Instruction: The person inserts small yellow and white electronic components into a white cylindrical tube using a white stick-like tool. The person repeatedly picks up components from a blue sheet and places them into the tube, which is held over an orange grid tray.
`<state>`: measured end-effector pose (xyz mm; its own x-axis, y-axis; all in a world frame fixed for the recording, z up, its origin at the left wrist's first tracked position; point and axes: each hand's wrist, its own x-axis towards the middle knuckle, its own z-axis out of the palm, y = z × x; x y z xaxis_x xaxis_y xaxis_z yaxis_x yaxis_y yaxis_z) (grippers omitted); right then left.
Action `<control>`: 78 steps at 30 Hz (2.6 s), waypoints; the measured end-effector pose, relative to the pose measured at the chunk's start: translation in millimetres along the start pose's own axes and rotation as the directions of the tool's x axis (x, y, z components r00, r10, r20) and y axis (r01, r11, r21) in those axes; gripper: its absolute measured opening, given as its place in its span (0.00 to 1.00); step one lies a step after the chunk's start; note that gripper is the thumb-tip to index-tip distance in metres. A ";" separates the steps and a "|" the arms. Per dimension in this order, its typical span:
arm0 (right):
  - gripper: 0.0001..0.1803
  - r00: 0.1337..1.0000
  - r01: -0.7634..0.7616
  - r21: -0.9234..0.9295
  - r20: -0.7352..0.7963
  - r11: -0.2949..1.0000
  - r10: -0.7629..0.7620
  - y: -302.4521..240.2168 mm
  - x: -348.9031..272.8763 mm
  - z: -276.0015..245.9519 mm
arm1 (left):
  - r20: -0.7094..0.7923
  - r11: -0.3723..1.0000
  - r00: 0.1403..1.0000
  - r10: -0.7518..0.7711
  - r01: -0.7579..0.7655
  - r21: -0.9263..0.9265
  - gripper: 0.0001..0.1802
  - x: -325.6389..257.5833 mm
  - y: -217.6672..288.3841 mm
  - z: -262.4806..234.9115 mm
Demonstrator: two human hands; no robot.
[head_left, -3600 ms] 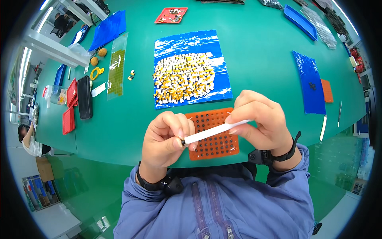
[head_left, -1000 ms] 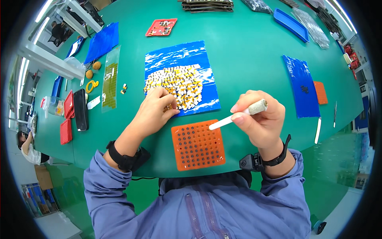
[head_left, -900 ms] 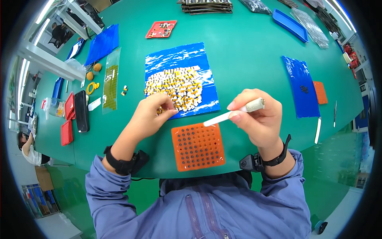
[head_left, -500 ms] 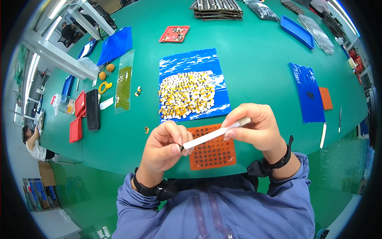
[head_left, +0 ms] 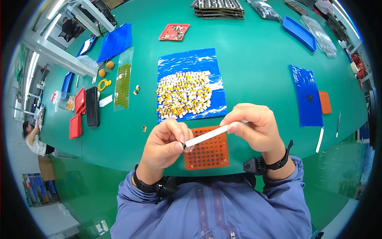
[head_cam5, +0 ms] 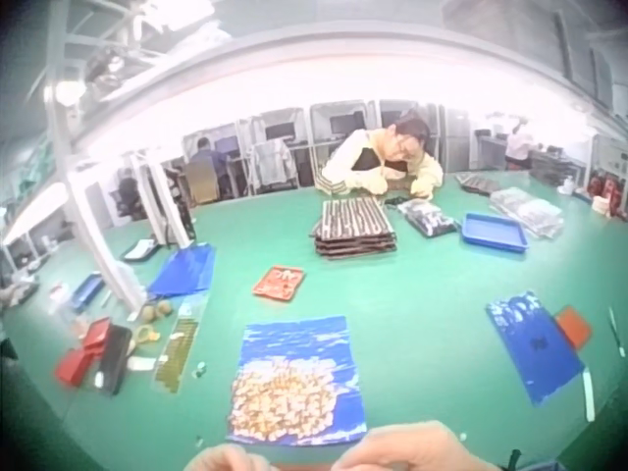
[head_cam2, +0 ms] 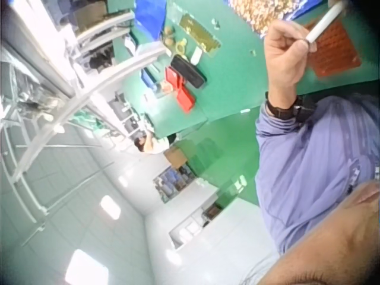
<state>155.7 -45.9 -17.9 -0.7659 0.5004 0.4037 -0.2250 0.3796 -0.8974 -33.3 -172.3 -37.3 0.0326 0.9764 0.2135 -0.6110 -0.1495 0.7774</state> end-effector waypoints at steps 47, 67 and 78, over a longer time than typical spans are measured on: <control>0.05 0.994 0.102 -0.389 0.078 0.916 -0.078 -0.5 11.1 21.6 | 0.114 0.983 0.993 0.002 0.019 -0.185 0.05 -3.0 -5.0 -41.4; 0.08 0.946 0.270 -0.156 -0.139 0.950 -0.292 -2.7 -2.1 27.9 | -0.234 0.980 0.961 0.147 -0.109 0.168 0.03 -1.3 4.9 -42.0; 0.13 0.933 0.352 -0.333 0.050 0.875 -0.357 -2.0 0.0 37.7 | -0.336 0.791 0.895 0.294 -0.031 0.611 0.05 -3.2 12.6 -39.0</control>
<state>133.5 -76.0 -22.8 -0.6645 0.2924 0.6877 -0.2658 0.7676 -0.5832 -71.9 -171.3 -51.2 -0.4162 0.8821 0.2208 -0.0013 -0.2434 0.9699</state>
